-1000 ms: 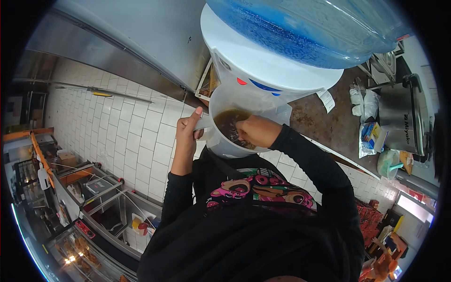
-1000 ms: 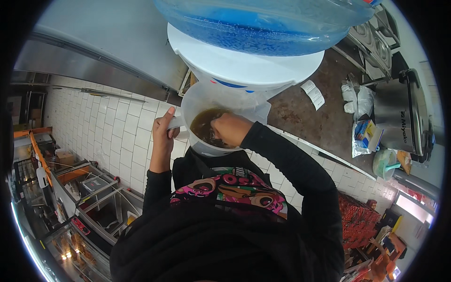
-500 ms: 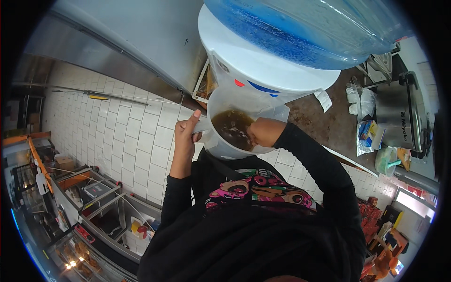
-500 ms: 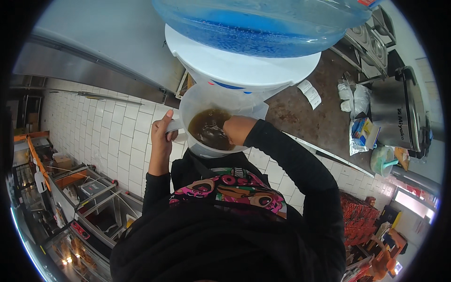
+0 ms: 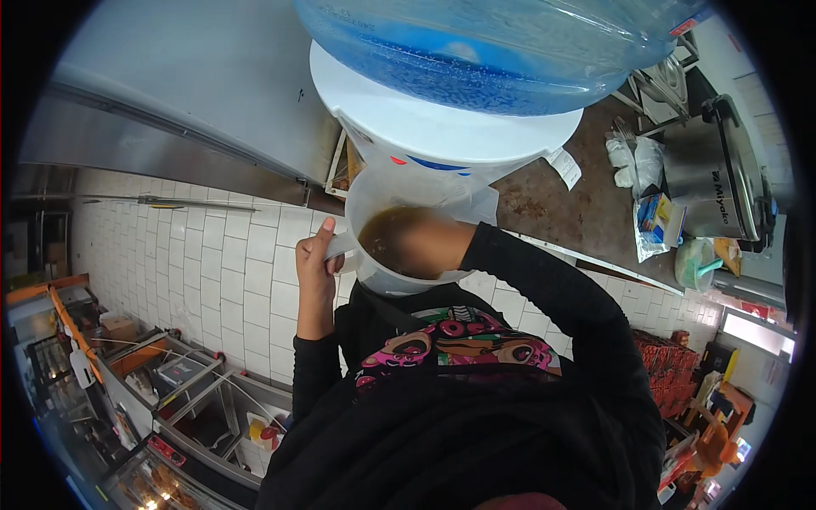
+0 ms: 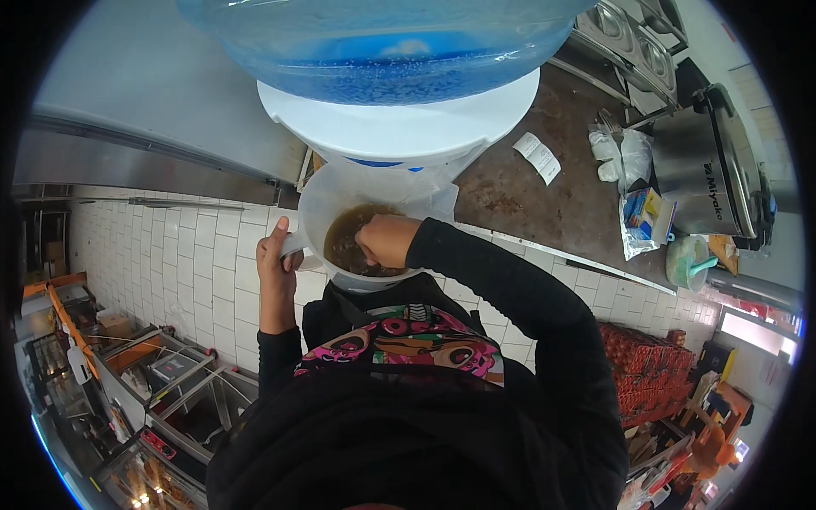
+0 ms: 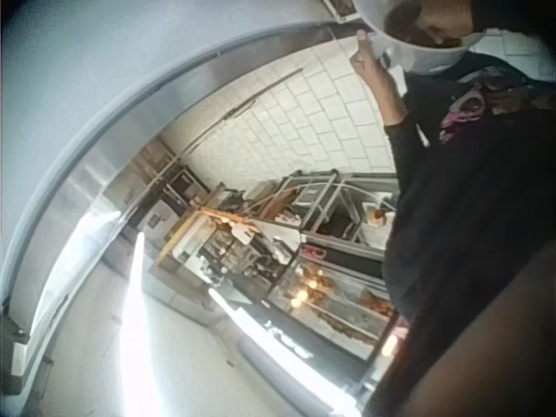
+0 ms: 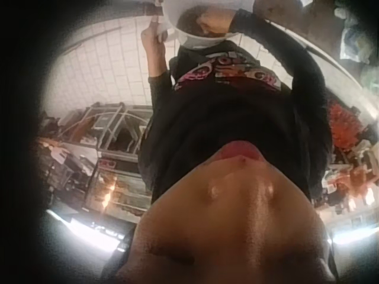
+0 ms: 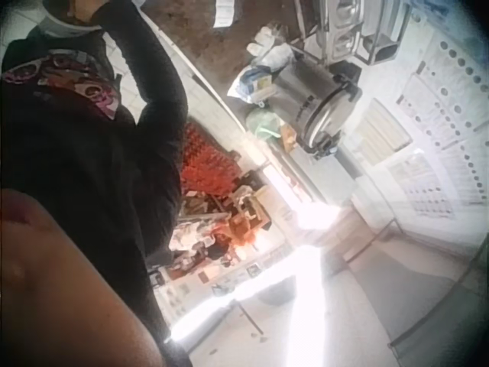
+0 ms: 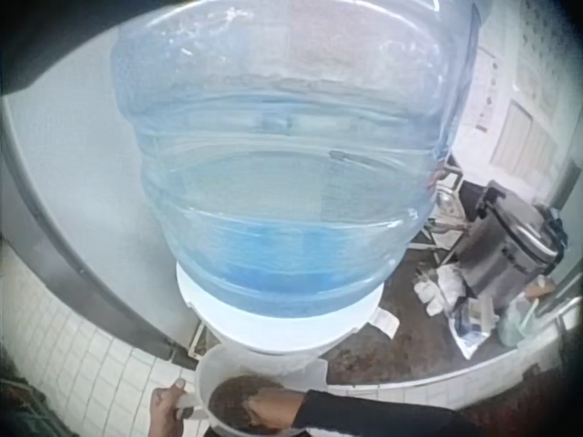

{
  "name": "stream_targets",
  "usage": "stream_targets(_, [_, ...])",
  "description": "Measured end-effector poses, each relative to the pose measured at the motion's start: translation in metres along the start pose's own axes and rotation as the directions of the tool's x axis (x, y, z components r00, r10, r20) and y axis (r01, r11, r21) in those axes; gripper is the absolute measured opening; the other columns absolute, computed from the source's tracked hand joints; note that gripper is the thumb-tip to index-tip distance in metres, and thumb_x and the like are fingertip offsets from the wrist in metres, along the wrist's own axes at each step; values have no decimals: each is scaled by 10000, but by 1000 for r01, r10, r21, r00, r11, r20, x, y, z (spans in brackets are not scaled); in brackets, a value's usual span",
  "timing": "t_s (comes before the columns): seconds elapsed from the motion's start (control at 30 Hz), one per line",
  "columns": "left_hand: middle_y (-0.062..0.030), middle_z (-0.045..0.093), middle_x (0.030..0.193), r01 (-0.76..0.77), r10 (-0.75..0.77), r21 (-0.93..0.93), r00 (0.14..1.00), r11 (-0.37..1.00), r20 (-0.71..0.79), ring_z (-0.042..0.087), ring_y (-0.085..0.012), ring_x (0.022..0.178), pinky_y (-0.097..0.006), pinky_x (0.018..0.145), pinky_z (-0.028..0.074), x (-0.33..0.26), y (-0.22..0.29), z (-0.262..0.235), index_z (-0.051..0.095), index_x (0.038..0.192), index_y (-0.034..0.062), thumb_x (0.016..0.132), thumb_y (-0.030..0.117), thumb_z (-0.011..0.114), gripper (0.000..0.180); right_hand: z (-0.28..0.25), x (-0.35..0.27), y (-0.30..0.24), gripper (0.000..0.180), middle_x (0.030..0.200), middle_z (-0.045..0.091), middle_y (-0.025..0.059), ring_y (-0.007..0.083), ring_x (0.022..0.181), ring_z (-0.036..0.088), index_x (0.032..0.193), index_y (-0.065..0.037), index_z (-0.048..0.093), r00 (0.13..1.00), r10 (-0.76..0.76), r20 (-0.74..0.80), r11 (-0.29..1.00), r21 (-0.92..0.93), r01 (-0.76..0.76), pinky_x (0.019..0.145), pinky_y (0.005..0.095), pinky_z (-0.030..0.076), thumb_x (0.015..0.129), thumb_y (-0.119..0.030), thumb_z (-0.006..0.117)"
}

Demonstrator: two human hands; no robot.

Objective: The person prepares a green rice wrap by first filling a pitcher with water from a dispenser and stirring a dark liquid into it. Then, the person mixes green rice in a bowl, scoops a portion onto a paper sheet, and folds the paper to form a wrap.

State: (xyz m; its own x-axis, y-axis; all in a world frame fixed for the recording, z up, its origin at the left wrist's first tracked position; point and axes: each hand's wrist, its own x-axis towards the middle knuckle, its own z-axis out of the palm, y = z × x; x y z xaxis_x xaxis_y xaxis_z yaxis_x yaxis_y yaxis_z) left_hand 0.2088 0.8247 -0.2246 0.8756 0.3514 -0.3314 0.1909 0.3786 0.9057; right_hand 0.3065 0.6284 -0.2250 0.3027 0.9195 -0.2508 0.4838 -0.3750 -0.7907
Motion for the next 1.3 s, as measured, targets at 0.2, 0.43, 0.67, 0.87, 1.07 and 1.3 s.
stream_targets(0.2, [45,281,372,-8,8,19,1000,1000,0,247,-62,328,-240,365,148,0,2,4,349,393,149,848,303,557,524,-10,-12,11,105,673,593,194,342,701,595,694,7,582,992,110,-70,965,-232,-123,636,409,470,688,-91,618])
stream_targets(0.43, [43,303,369,-1,1,3,1000,1000,-9,243,-56,326,-234,368,153,-3,2,4,354,392,142,841,302,584,529,2,-17,0,106,646,588,152,320,666,591,700,-3,533,995,66,-77,970,-231,-82,607,399,452,757,-88,563])
stream_targets(0.67, [43,297,371,-5,5,0,1000,1000,15,247,-61,328,-238,368,154,-3,3,8,350,392,146,851,302,561,529,3,0,2,27,684,606,145,322,712,599,742,-5,535,987,46,-157,980,-185,-75,631,392,474,737,-30,526])
stream_targets(0.87, [41,292,372,-5,5,20,1000,1000,-3,250,-69,327,-242,366,156,-4,1,4,344,388,148,862,294,538,533,-16,-12,-2,102,738,625,166,316,757,613,742,-13,632,962,269,-42,848,-464,-257,672,386,497,697,-93,586])
stream_targets(1.07, [43,289,370,-13,13,21,1000,1000,11,250,-67,325,-240,363,157,-3,2,6,345,389,150,861,298,541,531,-15,-22,10,105,645,597,163,328,678,598,652,-21,614,975,99,200,990,-120,-76,630,395,476,671,-125,623])
stream_targets(1.3, [43,286,367,-21,21,30,1000,999,6,250,-67,320,-240,359,158,-4,1,4,344,393,156,856,306,546,527,-6,-4,15,95,677,608,148,326,691,593,708,-1,573,948,230,-219,859,-413,-303,624,407,465,723,-94,578])
